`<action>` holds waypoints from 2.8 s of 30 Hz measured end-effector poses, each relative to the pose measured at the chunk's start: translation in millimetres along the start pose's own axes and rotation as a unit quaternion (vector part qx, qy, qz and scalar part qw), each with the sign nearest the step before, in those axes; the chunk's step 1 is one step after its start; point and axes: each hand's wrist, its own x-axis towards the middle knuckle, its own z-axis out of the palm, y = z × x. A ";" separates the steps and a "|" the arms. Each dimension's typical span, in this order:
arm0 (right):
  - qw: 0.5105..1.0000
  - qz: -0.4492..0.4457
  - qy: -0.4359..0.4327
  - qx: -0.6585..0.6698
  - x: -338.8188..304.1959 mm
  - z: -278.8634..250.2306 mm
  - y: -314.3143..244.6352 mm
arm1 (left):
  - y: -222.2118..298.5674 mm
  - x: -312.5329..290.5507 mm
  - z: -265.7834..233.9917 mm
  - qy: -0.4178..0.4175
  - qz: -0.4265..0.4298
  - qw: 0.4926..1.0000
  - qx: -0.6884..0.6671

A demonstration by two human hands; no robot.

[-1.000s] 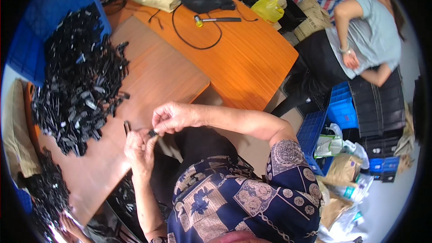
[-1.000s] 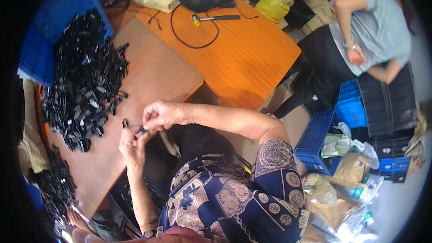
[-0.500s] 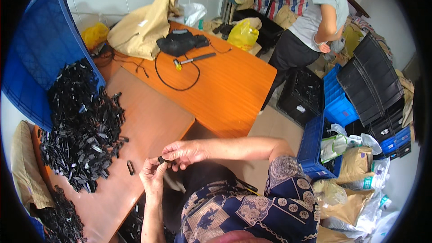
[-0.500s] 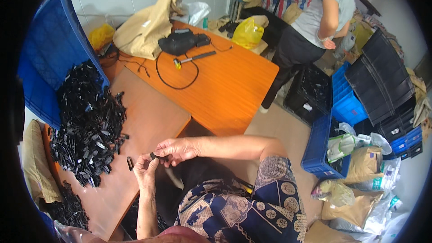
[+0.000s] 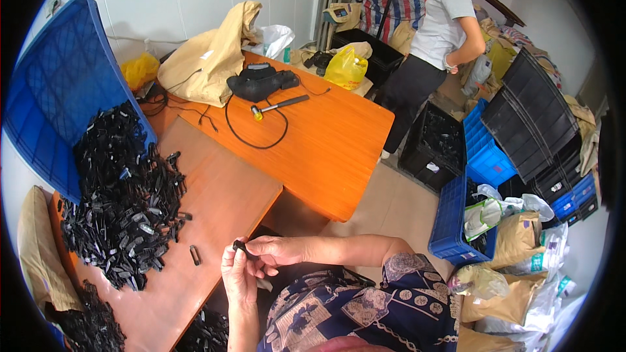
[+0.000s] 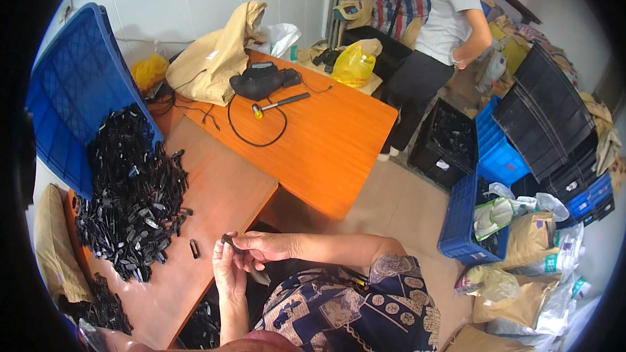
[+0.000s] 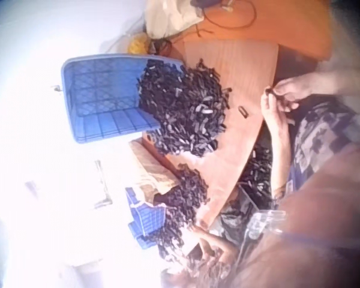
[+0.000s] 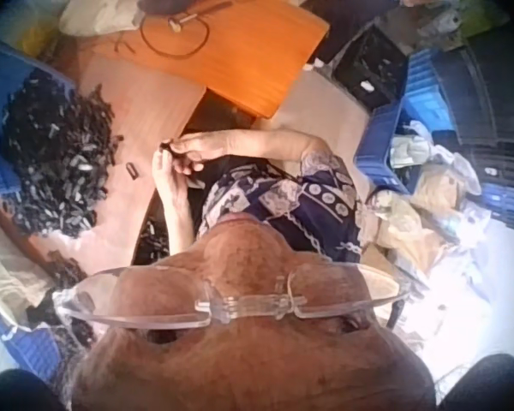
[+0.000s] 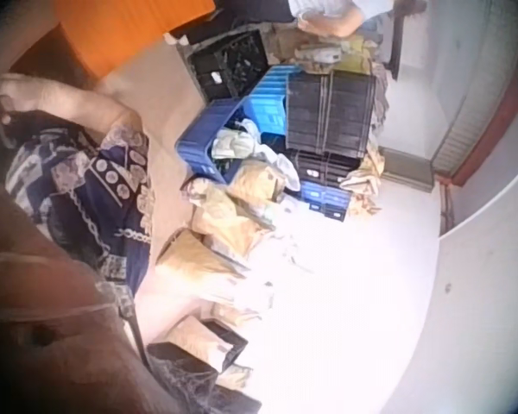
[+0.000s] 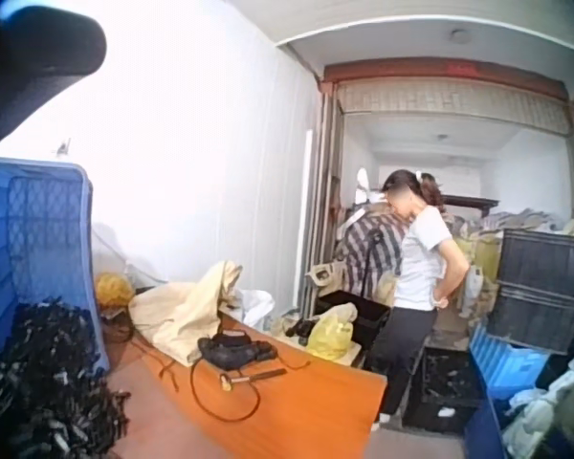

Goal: The person assembles or checks small plastic buckle components by hand at a factory table.

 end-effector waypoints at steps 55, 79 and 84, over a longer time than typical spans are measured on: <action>0.818 -0.230 0.121 -0.513 154.9 -57.7 -5.9 | 129.7 -4.3 -158.6 0.238 0.111 0.633 0.728; 0.615 -0.255 0.036 -0.746 164.0 -49.9 10.8 | 117.6 -23.3 -180.9 0.237 0.231 0.541 0.773; 0.948 -0.170 0.079 -0.257 141.5 -72.2 -6.8 | 86.0 10.3 -110.7 0.218 0.212 0.687 0.660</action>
